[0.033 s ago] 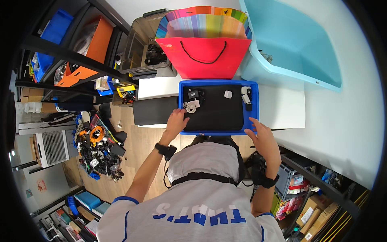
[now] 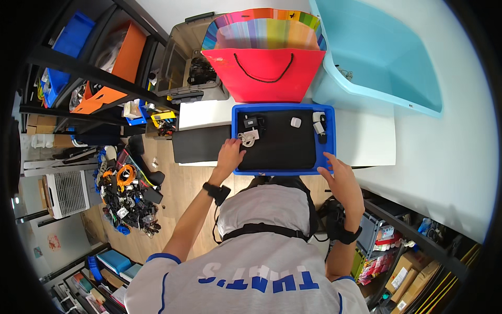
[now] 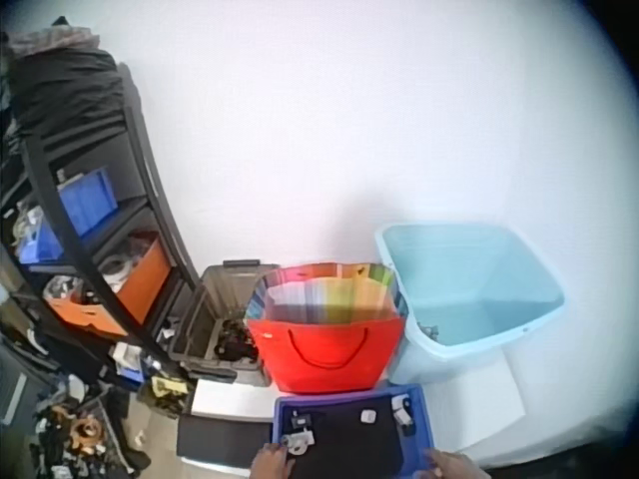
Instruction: Sort various electronic cables and accessories into different containers.
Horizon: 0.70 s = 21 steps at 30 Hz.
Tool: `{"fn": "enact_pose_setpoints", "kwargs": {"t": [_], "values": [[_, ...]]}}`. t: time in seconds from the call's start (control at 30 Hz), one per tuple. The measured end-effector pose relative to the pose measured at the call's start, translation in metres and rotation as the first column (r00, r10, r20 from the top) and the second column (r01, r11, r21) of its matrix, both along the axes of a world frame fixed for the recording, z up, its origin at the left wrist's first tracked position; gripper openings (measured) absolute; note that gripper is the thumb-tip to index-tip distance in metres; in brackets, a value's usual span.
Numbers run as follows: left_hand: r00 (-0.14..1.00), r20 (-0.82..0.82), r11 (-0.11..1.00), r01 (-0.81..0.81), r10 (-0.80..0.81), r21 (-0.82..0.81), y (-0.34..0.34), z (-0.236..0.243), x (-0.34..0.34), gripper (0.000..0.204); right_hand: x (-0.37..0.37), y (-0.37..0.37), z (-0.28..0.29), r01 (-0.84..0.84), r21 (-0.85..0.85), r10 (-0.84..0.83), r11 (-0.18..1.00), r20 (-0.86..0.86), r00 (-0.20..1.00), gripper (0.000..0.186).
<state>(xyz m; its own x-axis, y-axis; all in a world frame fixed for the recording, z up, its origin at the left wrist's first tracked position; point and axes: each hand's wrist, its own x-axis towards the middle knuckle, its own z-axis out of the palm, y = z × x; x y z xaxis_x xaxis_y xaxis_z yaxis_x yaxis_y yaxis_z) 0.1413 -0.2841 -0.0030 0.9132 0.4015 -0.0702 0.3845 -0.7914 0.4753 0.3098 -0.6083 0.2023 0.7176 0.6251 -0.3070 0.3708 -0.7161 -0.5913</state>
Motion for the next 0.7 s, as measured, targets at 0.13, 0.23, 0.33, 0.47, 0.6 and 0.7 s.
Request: {"fn": "enact_pose_setpoints", "kwargs": {"t": [0.13, 0.23, 0.33, 0.47, 0.6, 0.7], "values": [[0.993, -0.043, 0.984, 0.111, -0.106, 0.142, 0.009, -0.034, 0.027, 0.048, -0.017, -0.002, 0.003, 0.043, 0.003, -0.043, 0.999, 0.038, 0.998, 0.049], [0.977, -0.082, 0.937, 0.211, -0.196, 0.278, 0.007, -0.043, 0.036, 0.057, -0.029, -0.009, 0.002, 0.115, -0.024, -0.115, 0.993, -0.004, 0.993, 0.051], [0.978, -0.094, 0.914, 0.208, -0.186, 0.348, 0.008, -0.053, 0.042, 0.056, -0.041, -0.016, -0.001, 0.144, -0.026, -0.145, 0.989, -0.046, 0.988, 0.052], [0.986, -0.028, 0.918, 0.162, -0.163, 0.361, 0.012, -0.067, 0.042, 0.038, -0.044, -0.022, 0.004, 0.178, -0.051, -0.18, 0.983, -0.048, 0.982, 0.052], [0.987, -0.005, 0.934, 0.153, -0.16, 0.322, 0.007, -0.057, 0.04, 0.029, -0.035, -0.031, 0.001, 0.204, -0.055, -0.207, 0.978, -0.076, 0.975, 0.053], [0.984, -0.001, 0.924, 0.167, -0.177, 0.343, 0.01, -0.056, 0.037, 0.029, -0.025, -0.036, -0.002, 0.178, -0.034, -0.18, 0.983, -0.075, 0.981, 0.053]]}}
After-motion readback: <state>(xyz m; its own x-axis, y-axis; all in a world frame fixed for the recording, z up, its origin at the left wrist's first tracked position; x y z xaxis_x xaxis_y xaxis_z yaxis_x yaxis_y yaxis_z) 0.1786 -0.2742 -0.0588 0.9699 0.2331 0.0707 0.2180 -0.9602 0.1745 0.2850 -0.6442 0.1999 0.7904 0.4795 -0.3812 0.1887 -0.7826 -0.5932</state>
